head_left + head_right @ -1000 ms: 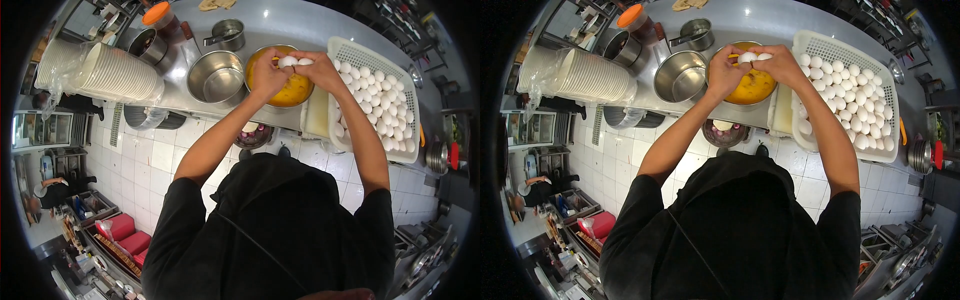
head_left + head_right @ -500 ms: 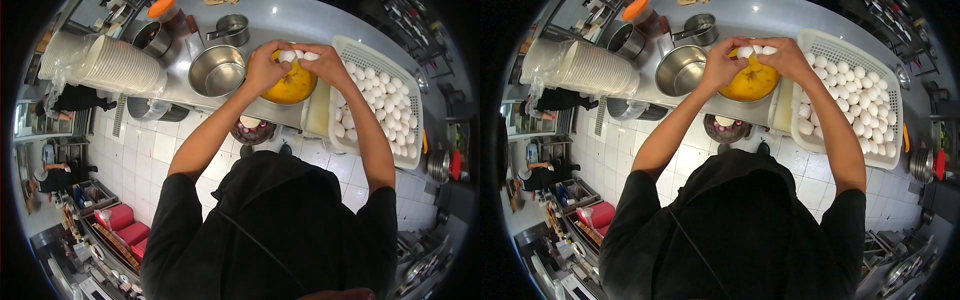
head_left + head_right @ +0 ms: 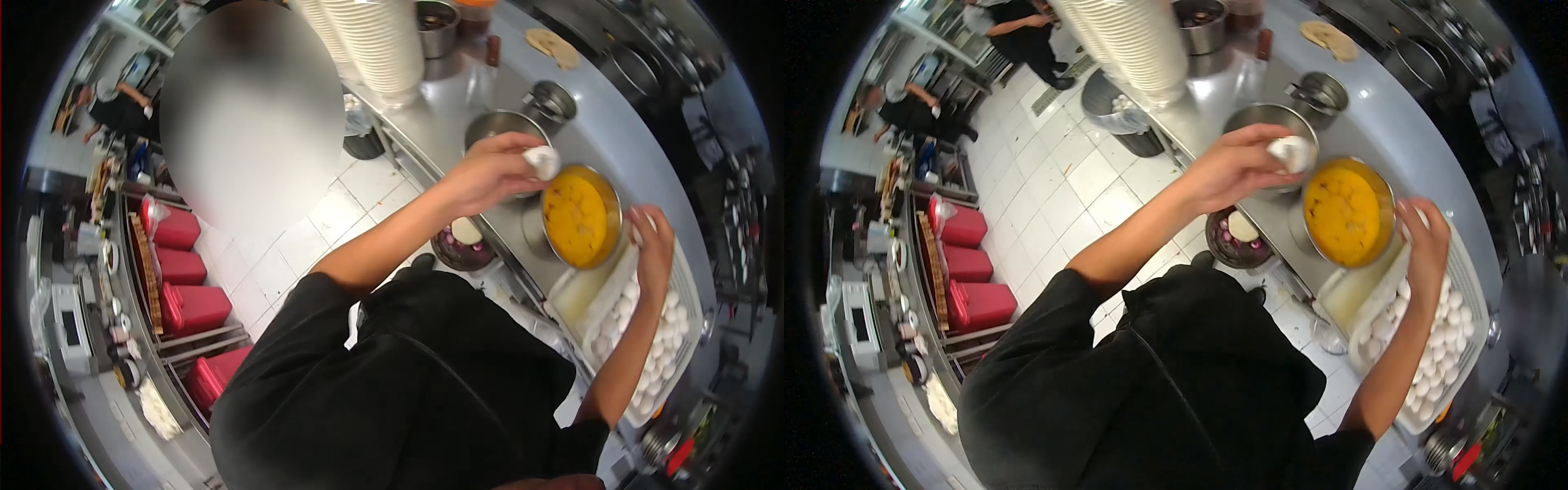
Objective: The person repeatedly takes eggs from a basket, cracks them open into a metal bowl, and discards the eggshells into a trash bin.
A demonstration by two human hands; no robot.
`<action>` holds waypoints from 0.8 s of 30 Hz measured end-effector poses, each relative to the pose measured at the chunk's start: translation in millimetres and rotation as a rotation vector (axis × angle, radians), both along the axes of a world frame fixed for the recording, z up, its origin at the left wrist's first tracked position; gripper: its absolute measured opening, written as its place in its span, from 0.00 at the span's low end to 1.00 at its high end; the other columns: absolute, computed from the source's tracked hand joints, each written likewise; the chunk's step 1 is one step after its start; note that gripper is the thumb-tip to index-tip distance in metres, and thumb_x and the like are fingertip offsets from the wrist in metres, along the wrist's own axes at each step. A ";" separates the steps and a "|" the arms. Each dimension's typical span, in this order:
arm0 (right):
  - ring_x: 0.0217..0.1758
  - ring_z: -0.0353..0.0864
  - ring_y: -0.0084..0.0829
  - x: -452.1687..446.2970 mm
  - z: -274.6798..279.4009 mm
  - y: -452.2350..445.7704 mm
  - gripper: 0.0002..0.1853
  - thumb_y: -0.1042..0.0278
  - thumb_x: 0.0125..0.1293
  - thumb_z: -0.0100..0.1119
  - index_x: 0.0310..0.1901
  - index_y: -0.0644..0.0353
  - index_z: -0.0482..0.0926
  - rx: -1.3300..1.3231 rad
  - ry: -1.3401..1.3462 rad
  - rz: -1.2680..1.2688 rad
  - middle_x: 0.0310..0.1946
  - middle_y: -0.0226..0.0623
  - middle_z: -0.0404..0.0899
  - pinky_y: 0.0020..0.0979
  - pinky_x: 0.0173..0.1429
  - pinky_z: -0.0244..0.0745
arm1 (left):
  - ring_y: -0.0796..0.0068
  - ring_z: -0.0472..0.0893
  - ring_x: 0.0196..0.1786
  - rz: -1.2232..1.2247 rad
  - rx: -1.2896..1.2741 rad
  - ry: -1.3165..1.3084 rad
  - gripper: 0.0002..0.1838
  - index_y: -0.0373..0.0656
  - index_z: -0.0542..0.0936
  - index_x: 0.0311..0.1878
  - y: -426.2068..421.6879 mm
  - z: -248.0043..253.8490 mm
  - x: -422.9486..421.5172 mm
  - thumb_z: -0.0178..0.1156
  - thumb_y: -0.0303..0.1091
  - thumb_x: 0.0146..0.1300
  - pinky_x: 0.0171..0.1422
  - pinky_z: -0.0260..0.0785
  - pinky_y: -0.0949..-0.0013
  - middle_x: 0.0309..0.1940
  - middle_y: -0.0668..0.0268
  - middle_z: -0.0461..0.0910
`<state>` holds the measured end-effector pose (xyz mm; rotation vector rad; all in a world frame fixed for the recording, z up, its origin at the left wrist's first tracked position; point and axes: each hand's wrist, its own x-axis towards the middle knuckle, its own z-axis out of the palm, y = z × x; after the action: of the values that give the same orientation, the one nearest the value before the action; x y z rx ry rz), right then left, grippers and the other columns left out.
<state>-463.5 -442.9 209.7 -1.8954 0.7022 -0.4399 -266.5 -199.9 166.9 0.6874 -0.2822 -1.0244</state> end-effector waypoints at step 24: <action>0.51 0.74 0.28 -146.2 -38.1 71.1 0.18 0.64 0.67 0.61 0.56 0.58 0.74 0.513 -0.575 -0.811 0.50 0.31 0.73 0.34 0.56 0.72 | 0.68 0.80 0.53 0.170 0.866 -0.635 0.21 0.35 0.80 0.53 259.3 -84.6 240.1 0.57 0.45 0.70 0.59 0.71 0.66 0.48 0.59 0.82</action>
<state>-609.6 -371.8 171.6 -0.8710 1.0411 -1.1327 -26.4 59.4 82.3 1.7995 -0.3143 -0.7119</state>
